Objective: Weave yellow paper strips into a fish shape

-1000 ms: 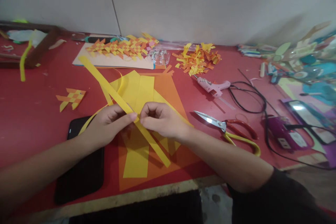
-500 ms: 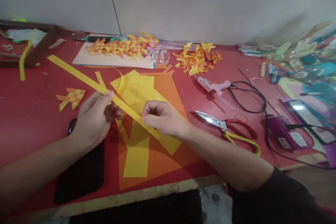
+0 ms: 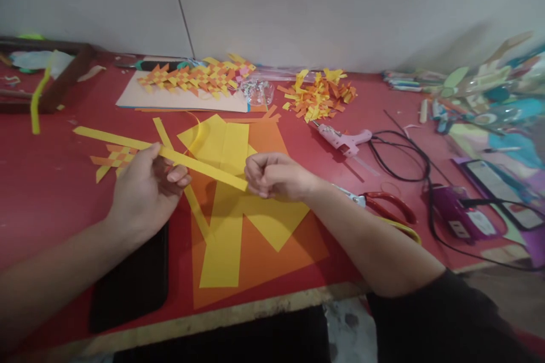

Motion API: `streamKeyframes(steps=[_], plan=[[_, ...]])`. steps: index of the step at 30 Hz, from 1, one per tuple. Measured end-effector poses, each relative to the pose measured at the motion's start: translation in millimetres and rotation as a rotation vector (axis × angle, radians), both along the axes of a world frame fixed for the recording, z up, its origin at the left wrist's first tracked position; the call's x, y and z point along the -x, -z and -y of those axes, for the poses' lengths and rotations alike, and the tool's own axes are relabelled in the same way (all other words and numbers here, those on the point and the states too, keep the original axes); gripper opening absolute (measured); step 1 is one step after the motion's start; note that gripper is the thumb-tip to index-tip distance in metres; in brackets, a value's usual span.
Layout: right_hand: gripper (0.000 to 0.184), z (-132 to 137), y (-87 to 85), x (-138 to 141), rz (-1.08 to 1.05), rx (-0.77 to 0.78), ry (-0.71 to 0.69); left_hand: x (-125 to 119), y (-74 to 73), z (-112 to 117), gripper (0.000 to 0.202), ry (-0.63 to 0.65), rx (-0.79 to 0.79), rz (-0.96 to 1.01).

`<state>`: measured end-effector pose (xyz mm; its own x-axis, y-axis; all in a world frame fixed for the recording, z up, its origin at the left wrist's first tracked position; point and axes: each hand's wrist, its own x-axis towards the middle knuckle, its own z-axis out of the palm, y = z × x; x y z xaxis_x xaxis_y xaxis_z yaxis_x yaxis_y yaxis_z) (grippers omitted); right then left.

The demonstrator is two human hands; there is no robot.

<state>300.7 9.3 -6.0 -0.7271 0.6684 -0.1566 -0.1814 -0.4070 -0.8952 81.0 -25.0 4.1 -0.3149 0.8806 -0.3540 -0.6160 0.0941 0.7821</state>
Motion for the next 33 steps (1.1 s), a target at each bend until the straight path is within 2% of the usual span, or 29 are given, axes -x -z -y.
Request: streamKeyframes(steps=[2, 3, 4, 6, 8, 9, 11, 14, 17, 20, 23, 26, 30, 31, 33], plan=[[0.011, -3, -3.4, -1, -0.07, 0.047, 0.045, 1, 1.9, 1, 0.028, 0.071, -0.012, -0.002], [0.011, -4, -4.8, 0, -0.07, 0.059, 0.102, 1, 3.1, 3, 0.027, 0.172, -0.03, -0.017], [0.011, -3, -5.7, 1, -0.043, 0.067, 0.172, 1, 4.4, 4, 0.027, 0.32, -0.053, -0.045], [0.01, -1, -5.7, 6, 0.057, 0.066, 0.273, 0, 6.1, 9, 0.029, 0.719, -0.091, -0.134], [0.018, 5, -3.9, 12, 0.159, 0.033, 0.292, -1, 6.2, 12, 0.03, 1.046, -0.107, -0.269], [0.023, 9, -2.8, 15, 0.192, 0.001, 0.29, -1, 5.6, 14, 0.03, 1.149, -0.109, -0.341], [0.026, 16, -1.6, 21, 0.223, -0.065, 0.281, -2, 4.0, 16, 0.03, 1.254, -0.11, -0.475], [0.027, 24, -2.9, 27, 0.253, -0.126, 0.284, -2, 3.2, 17, 0.032, 1.294, -0.14, -0.604], [0.024, 26, -6.3, 27, 0.282, -0.113, 0.3, -2, 5.8, 18, 0.031, 1.26, -0.173, -0.565], [0.02, 25, -8.3, 24, 0.229, -0.047, 0.264, -1, 9.5, 17, 0.031, 1.044, -0.184, -0.441], [0.021, 24, -7.3, 21, 0.175, -0.055, 0.166, 0, 12.4, 14, 0.028, 0.793, -0.205, -0.364], [0.021, 24, -5.3, 20, 0.192, -0.107, 0.109, 1, 13.7, 11, 0.022, 0.695, -0.206, -0.337], [0.023, 25, -6.2, 20, 0.266, -0.193, 0.073, 1, 11.5, 10, 0.021, 0.655, -0.179, -0.364], [0.023, 26, -6.8, 20, 0.292, -0.226, 0.071, 1, 10.5, 10, 0.021, 0.682, -0.161, -0.386], [0.021, 27, -7.7, 22, 0.335, -0.292, 0.086, 1, 9.0, 11, 0.021, 0.814, -0.129, -0.46]])
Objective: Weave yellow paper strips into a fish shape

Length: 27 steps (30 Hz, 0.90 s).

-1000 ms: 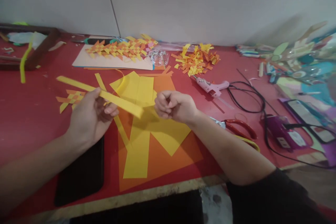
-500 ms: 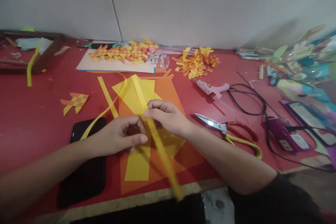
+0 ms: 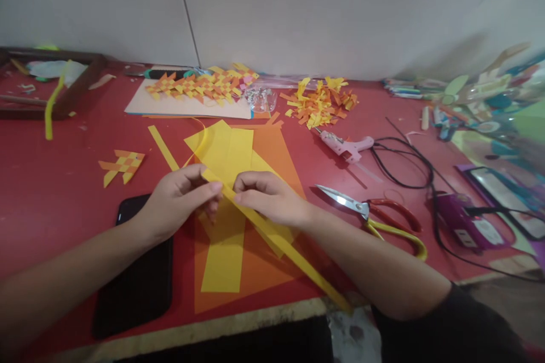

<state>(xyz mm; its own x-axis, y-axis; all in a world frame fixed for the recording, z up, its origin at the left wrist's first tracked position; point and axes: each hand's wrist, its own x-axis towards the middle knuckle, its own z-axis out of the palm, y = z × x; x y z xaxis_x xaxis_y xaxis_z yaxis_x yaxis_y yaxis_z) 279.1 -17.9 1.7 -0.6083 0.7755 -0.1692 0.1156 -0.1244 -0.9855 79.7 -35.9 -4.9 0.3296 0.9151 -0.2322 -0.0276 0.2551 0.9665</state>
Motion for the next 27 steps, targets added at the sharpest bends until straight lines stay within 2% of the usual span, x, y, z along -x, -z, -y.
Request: streamKeyframes(steps=[2, 4, 8, 13, 17, 22, 27], plan=[[0.018, 1.7, 0.1, 1.8, -0.007, -0.064, 0.026, 0.2, -0.4, 1.3, 0.017, 0.151, 0.007, -0.099], [0.016, 3.2, 0.9, 3.6, -0.046, -0.131, 0.067, 0.0, -0.1, 2.8, 0.014, 0.232, -0.002, -0.157], [0.013, 4.8, 2.1, 5.3, -0.056, -0.216, 0.095, -1.8, -1.1, 4.6, 0.015, 0.246, -0.013, -0.193], [0.013, 4.9, 1.5, 5.1, -0.025, -0.197, 0.099, -3.5, -2.4, 3.8, 0.015, 0.279, -0.064, -0.188], [0.01, 4.8, -1.2, 5.2, 0.001, -0.188, 0.12, -2.3, -0.8, 5.6, 0.013, 0.241, -0.154, -0.172], [0.01, 6.0, -2.4, 6.4, -0.035, -0.137, 0.1, -0.6, -3.3, 10.0, 0.018, 0.159, -0.39, -0.231], [0.009, 6.0, 1.5, 6.7, -0.097, -0.107, 0.102, 1.3, -5.3, 10.5, 0.018, 0.08, -0.362, -0.215]])
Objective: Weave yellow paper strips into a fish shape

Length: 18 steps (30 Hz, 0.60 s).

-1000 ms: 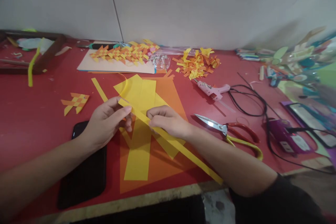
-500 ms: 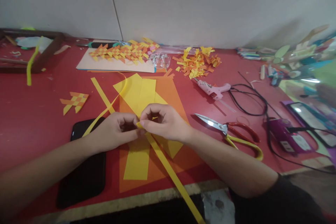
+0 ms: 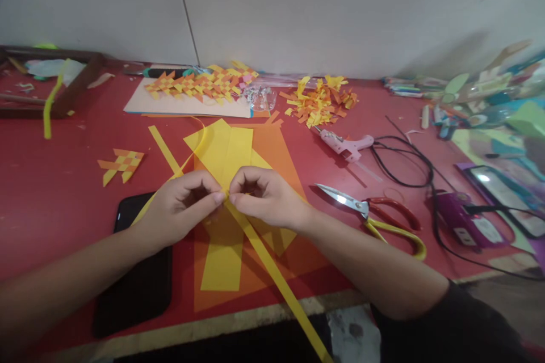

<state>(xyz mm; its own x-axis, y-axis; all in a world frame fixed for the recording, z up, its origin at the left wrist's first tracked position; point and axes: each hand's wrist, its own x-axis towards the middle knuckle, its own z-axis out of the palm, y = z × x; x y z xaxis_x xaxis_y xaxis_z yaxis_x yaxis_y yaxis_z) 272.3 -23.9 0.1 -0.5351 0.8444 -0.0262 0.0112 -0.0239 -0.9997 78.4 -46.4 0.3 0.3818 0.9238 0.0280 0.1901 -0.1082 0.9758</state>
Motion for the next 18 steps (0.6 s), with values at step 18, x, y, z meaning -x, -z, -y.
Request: streamKeyframes(steps=[18], plan=[[0.007, 0.3, 6.2, -1.9, -0.015, 0.056, 0.055, -0.7, 6.2, -6.9, 0.03, -0.217, 0.193, 0.416]])
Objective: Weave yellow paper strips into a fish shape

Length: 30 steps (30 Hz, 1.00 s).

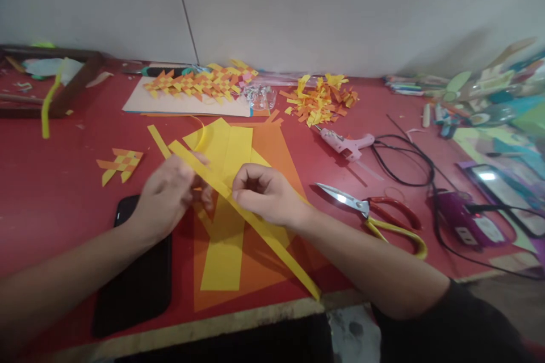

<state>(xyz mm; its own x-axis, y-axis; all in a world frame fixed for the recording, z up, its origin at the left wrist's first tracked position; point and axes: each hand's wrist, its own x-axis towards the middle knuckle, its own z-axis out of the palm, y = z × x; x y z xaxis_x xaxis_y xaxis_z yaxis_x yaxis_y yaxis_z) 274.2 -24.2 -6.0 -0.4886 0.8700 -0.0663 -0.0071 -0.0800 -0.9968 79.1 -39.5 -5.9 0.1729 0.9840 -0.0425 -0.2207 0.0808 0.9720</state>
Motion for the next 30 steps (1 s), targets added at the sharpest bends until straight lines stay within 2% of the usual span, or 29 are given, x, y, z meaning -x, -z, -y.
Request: streamKeyframes(steps=[2, 4, 6, 9, 13, 17, 21, 23, 25, 28, 30], plan=[[0.008, 0, 1.0, 0, 0.01, 0.01, -0.006, 0, -0.8, 0, 0.033, 0.157, 0.031, -0.221], [0.011, 1, 1.3, 1, 0.022, 0.016, -0.016, -1, -2.9, 0, 0.03, 0.201, 0.019, -0.398], [0.014, 1, 1.1, 2, 0.025, 0.018, -0.022, -2, -5.3, 1, 0.029, 0.206, 0.003, -0.444], [0.014, 2, 1.2, 2, 0.017, -0.002, -0.02, -3, -6.1, 0, 0.028, 0.204, 0.089, -0.322], [0.011, 1, 1.8, 3, 0.015, 0.0, -0.011, -4, -1.0, -2, 0.026, 0.023, 0.203, -0.043], [0.009, -1, 0.0, 3, 0.034, 0.033, -0.009, -4, 3.3, -5, 0.027, -0.142, 0.181, 0.091], [0.008, -2, -2.9, 3, 0.044, 0.004, 0.018, -2, 3.0, -7, 0.028, -0.205, 0.155, 0.116], [0.006, -2, -3.1, 3, 0.048, -0.003, 0.033, -1, 1.9, -8, 0.031, -0.132, 0.184, 0.063], [0.005, -1, -2.7, 3, 0.061, 0.001, 0.04, 0, 0.6, -7, 0.035, 0.046, 0.192, -0.071], [0.005, -1, -2.3, 2, 0.086, -0.021, 0.032, 0, -1.0, -4, 0.033, 0.289, 0.101, -0.335], [0.006, 0, -2.9, 3, 0.094, -0.028, 0.024, 0, -1.9, -3, 0.03, 0.322, 0.04, -0.436]])
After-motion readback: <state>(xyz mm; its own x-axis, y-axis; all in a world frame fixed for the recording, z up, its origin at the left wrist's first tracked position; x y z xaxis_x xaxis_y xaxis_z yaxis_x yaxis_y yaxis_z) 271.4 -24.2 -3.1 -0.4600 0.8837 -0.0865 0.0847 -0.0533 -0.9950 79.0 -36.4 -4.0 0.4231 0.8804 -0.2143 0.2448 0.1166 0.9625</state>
